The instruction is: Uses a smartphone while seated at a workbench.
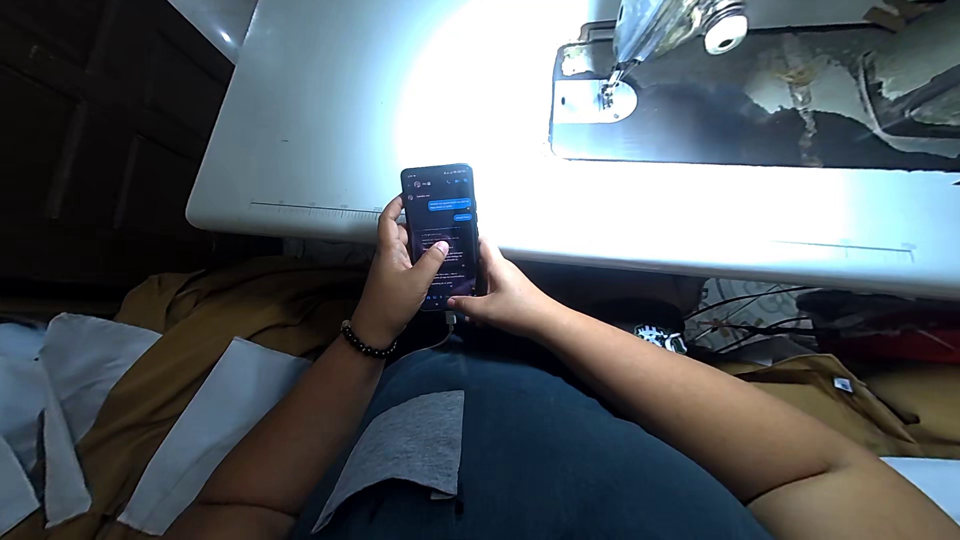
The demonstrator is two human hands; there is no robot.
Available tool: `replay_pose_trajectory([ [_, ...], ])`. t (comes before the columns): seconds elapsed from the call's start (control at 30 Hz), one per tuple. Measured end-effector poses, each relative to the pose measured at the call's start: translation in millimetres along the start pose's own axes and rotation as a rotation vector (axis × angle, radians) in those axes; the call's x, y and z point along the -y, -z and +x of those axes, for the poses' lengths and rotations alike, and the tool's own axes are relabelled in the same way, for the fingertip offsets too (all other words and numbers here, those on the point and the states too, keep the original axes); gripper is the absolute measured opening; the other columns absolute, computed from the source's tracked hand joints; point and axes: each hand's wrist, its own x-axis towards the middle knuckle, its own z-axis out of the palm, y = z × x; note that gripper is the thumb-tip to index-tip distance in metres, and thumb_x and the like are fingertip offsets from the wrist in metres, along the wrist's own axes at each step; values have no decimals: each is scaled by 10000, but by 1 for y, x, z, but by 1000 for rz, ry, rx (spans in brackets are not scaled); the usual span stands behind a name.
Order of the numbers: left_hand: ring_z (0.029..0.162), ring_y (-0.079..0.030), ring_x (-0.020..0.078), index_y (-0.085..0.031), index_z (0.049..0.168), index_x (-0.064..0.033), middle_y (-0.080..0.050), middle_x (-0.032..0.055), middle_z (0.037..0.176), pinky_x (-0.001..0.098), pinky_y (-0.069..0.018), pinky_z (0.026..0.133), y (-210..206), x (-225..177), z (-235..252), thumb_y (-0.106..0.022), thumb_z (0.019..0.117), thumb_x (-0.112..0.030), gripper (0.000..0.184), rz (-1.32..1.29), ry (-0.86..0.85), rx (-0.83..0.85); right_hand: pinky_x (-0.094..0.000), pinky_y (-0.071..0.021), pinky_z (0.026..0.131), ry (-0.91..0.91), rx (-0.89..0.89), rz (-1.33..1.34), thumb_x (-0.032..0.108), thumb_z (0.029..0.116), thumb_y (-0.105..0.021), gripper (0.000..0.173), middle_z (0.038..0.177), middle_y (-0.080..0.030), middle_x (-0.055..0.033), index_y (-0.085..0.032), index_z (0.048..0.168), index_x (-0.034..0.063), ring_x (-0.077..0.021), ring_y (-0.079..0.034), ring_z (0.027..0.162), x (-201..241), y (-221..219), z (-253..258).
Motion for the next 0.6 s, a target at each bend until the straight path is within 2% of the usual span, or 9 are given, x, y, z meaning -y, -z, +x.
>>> replay_pose_trajectory([
  [0.6, 1136, -684, 166, -146, 1597, -176, -552, 94, 1416, 346, -604, 917, 1, -1, 1, -568, 1005, 11, 750, 14, 6, 6, -288, -603, 598, 7, -5, 6, 50, 904, -739, 713, 939, -697, -92, -308, 1468, 109, -137, -689, 644, 0, 0, 2],
])
